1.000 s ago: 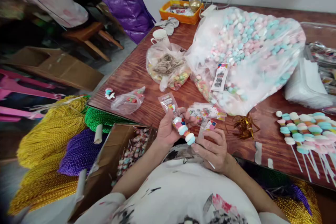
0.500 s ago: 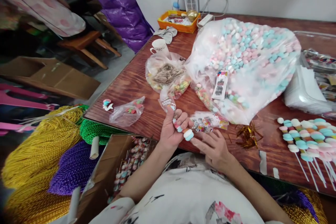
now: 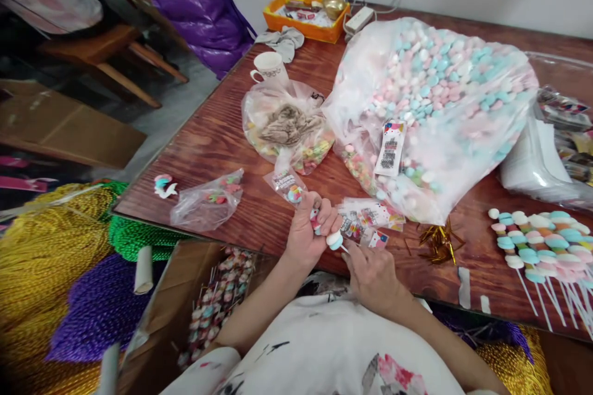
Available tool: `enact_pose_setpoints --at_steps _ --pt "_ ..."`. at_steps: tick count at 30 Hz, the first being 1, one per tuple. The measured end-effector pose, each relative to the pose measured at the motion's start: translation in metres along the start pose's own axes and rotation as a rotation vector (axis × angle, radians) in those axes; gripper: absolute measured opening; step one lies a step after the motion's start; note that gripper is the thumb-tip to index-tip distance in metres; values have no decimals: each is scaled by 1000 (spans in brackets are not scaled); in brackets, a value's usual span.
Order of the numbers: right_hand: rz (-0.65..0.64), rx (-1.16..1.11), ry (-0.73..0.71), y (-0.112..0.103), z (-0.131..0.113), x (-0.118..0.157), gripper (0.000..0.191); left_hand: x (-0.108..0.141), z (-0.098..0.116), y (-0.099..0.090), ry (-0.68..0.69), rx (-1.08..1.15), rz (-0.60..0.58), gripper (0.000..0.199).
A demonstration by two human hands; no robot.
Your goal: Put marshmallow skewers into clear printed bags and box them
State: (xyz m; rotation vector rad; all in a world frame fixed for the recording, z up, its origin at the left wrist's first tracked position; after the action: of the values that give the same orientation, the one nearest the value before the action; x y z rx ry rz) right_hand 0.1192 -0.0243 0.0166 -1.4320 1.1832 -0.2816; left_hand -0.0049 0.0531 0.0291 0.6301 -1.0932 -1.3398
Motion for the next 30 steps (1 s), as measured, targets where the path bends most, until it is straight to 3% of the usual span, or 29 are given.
enact_pose_setpoints --at_steps 4,11,15,21,25,30 --pt "-8 22 -43 6 -5 -3 22 -6 3 -6 -82 104 -23 55" --pt "26 -158 -4 8 3 -4 26 -14 -1 -18 -193 150 13 52" --pt "70 -189 47 6 13 0 35 -22 -3 -19 -156 94 24 45" --pt "63 -169 105 4 17 -2 26 -23 0 -14 -136 -25 56 48" --pt "-73 -446 371 8 23 -5 17 -18 3 -13 -182 -37 12 52" --pt "-263 -1080 805 27 22 0 29 -11 -2 -19 -215 -62 -36 54"
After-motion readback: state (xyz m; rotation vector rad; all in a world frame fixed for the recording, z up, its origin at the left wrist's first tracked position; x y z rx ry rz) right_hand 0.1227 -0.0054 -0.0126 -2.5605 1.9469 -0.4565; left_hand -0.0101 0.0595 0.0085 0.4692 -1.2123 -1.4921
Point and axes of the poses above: each hand's wrist, its own x-axis away from the middle knuckle, its own y-axis out of the palm, z = x × y, the point moved 4 cm from there along -x, towards the middle knuckle, and after that the axes turned 4 degrees about x, right-handed, at the moved point
